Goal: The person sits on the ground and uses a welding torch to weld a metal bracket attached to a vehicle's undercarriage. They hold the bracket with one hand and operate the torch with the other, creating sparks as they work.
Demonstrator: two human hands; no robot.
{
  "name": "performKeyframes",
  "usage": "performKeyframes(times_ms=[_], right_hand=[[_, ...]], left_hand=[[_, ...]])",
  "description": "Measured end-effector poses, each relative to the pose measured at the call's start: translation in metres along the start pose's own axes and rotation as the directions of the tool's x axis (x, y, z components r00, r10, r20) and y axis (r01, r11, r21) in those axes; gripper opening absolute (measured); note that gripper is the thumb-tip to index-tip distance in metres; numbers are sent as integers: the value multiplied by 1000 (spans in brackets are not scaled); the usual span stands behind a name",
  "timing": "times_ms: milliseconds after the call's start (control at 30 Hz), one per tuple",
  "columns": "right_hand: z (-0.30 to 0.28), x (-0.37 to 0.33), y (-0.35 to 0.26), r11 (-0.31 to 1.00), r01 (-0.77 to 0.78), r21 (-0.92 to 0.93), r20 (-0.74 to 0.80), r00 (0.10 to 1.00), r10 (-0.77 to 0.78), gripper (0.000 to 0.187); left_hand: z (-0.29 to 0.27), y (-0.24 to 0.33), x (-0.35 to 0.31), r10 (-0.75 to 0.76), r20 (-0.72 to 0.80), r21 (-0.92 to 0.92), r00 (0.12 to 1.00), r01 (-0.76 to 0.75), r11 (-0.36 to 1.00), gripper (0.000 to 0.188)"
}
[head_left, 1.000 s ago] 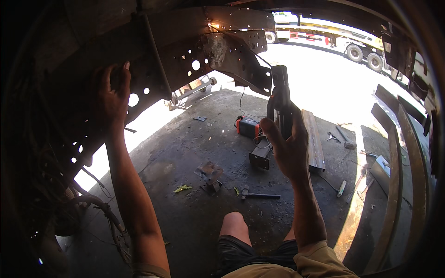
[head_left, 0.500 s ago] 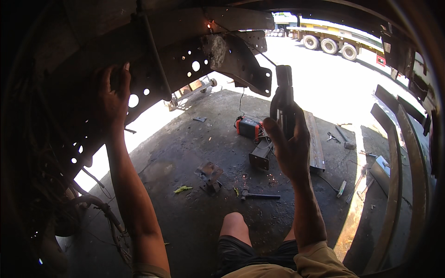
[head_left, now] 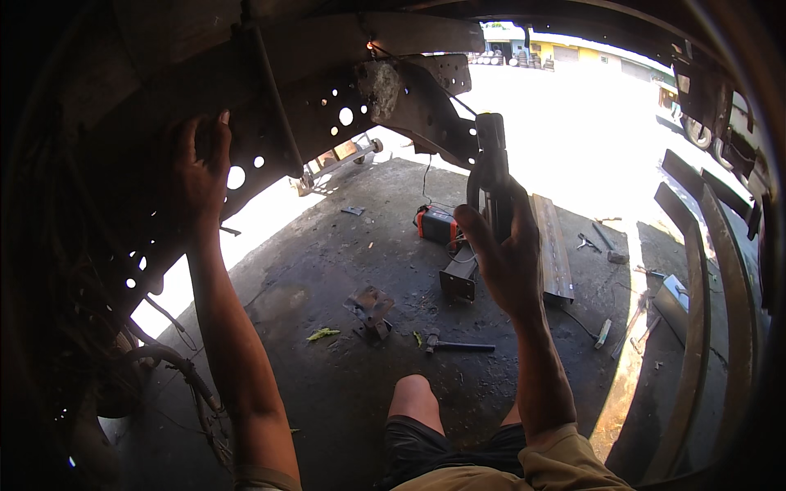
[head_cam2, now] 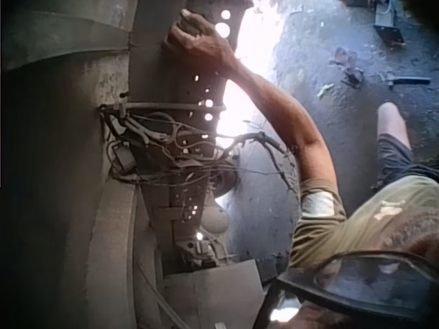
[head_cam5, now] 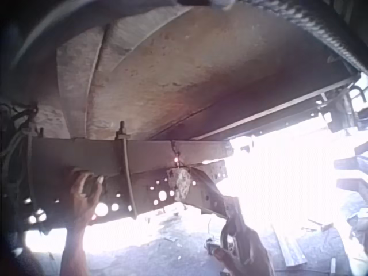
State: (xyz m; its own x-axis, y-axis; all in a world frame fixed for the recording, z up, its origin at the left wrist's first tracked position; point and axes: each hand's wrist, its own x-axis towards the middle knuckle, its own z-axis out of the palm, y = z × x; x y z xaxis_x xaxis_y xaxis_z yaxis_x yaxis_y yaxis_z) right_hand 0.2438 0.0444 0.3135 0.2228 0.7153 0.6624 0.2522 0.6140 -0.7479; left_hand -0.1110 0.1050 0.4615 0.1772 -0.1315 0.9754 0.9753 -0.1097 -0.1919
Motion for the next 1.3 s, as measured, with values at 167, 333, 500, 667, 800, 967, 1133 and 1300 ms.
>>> performKeyframes(times_ms=[167,333,500,667,800,967,1133,1300], right_hand=[[2,2,7,993,115,29,-33,993,-114,64],[4,3,15,995,86,60,-53,995,-83,75],[3,4,9,992,111,55,-5,994,-111,64],[1,4,5,999,31,36,5,999,-32,67],[-1,4,1,999,-27,46,42,999,25,69],[6,8,15,993,109,42,-61,992,-106,77],[7,9,14,988,136,78,-66,989,-131,76],[6,9,14,991,112,68,-48,993,-109,75]], left_hand=[[0,-3,0,-20,30,-109,999,23,994,37],[-5,10,1,-57,68,-22,996,58,998,36],[4,-9,-2,28,-12,-29,1000,-29,999,35],[6,-7,-4,13,8,-33,1000,-13,999,38],[5,-11,-4,31,-4,-37,1000,-31,999,38],[5,-7,-4,-30,25,-100,999,33,994,36],[7,-8,-3,4,-1,-99,1000,-5,995,34],[2,-3,-2,-5,2,-37,1000,5,999,37]])
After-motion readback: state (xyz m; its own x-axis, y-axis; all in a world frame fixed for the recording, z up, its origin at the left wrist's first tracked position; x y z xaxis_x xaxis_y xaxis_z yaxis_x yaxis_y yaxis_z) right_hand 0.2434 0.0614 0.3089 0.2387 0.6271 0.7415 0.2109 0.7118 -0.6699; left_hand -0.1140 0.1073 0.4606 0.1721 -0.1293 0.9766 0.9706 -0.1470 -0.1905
